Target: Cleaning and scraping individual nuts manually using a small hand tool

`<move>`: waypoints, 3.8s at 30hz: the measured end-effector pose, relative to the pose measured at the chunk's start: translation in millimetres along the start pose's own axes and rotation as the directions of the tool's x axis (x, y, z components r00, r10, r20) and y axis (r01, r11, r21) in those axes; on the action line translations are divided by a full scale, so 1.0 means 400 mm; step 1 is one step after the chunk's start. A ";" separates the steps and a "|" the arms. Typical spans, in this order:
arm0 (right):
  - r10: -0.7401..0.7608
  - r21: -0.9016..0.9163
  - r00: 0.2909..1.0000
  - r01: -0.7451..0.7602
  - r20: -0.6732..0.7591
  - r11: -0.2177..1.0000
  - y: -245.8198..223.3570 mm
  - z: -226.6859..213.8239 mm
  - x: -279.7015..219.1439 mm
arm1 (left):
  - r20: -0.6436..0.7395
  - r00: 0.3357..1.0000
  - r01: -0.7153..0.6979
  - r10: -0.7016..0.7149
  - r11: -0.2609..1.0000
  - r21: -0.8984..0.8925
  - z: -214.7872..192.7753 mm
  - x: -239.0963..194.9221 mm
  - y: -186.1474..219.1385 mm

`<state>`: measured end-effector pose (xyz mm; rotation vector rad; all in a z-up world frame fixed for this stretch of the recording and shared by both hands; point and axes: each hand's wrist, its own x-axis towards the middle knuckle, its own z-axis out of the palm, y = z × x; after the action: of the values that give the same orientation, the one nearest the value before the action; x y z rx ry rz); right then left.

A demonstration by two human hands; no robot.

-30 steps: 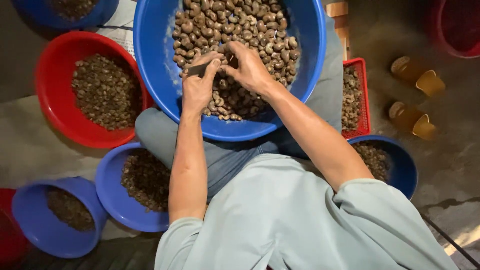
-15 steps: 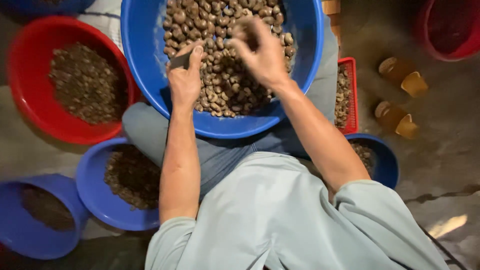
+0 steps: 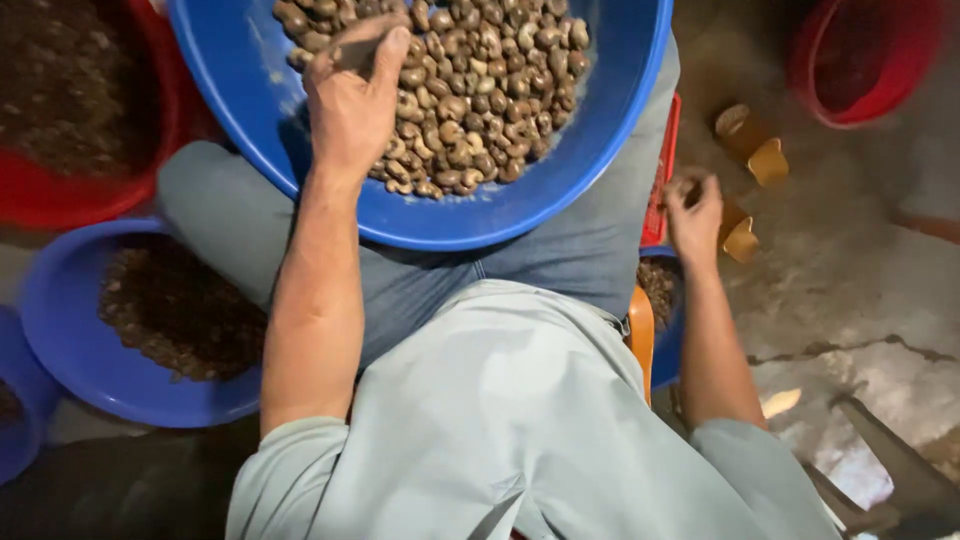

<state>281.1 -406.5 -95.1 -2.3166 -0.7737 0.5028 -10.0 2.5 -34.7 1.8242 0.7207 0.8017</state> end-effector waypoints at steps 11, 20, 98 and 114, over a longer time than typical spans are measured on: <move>0.578 -0.378 0.797 -0.488 0.176 0.787 0.492 0.041 -0.408 | 0.053 0.997 -0.062 0.061 0.998 0.025 -0.001 0.013 0.042; 0.149 -0.413 0.982 -0.185 -0.117 0.892 0.391 -0.008 -0.221 | -0.079 0.994 0.066 -0.071 0.996 -0.067 0.008 -0.001 0.018; -0.388 0.844 0.766 -0.367 0.512 0.390 -0.769 0.373 0.280 | -0.060 0.998 -0.003 -0.014 0.964 -0.268 -0.003 0.037 0.049; -0.406 0.791 0.713 -0.349 0.572 0.502 -0.789 0.336 0.287 | -0.027 0.995 0.079 -0.091 0.954 -0.289 -0.008 0.038 0.104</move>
<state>172.1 -75.7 3.0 -1.0525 -0.6329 1.4567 2.0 1.4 8.1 1.5092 0.6657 0.8417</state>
